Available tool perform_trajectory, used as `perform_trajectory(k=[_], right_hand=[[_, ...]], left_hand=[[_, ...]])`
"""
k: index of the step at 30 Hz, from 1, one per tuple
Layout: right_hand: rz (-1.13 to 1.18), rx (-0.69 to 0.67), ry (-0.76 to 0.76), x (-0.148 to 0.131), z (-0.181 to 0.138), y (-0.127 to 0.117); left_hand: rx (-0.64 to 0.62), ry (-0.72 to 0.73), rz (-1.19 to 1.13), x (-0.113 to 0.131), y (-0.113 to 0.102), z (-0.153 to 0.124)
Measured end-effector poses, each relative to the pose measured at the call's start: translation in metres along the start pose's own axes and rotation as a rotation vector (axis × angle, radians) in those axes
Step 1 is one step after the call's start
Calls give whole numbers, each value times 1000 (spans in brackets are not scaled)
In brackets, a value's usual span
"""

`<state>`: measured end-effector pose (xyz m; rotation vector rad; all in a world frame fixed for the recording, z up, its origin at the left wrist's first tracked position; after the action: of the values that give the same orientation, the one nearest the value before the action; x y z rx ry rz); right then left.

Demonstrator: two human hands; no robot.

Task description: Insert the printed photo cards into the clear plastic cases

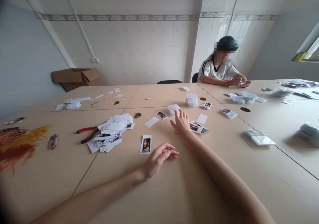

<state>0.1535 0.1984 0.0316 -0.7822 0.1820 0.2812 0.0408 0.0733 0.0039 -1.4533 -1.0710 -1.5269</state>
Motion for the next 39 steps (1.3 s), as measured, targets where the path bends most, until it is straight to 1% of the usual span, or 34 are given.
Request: perform_trajectory(k=[3,5,7,9,12,15,17,19,20,22,24,25,27,29,31,33,37,39], right_hand=[[-8,37,141,6,29,22],[6,42,200,10,40,30],[26,61,231,14,43,32],[49,108,253,16,40,28],[97,195,274,16,32,13],[170,236,251,6,16,-9],[263,236,200,-7,-3,-29],[461,245,104,-23,-29,-53],[516,244,58,-31,-43,-65],[555,203,-27,-43,-70,-83],[574,106,-89,-53,-90,-89],[597,61,-95,-55,-95,-89],[678,-9,-29,-52,-98,-84],[797,-87,106,-45,-95,-75],[935,-202,238,-41,-94,-63],[1085,-307,332,-42,-95,-57],[1364,-470,420,-52,-99,-55],[1420,-507,437,-53,-99,-53]], left_hand=[[17,11,23,-2,-3,0],[32,13,29,-2,-5,0],[27,8,29,-2,-5,0],[11,0,33,-2,-4,-1],[10,5,24,0,-4,-2],[89,49,-13,5,-12,-1],[178,69,-46,8,-20,0],[260,77,-86,10,-27,0],[287,84,-101,11,-29,1],[307,107,-113,14,-29,1],[322,120,-89,15,-29,3],[329,126,-62,15,-28,4],[339,148,2,15,-28,6],[340,169,32,16,-28,7],[360,167,17,14,-30,8],[396,150,-9,13,-33,8],[441,119,-49,10,-37,8],[428,115,-48,9,-37,10]])
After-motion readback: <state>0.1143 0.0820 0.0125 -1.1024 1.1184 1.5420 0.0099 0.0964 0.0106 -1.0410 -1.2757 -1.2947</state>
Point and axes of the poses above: each hand's wrist, its own z-axis towards the middle knuckle, its own y-axis out of the palm, x = y × z, the point moved 8 cm from there along z, towards the middle knuckle, and after that the axes turned 14 degrees about x, right-handed, at the moved point
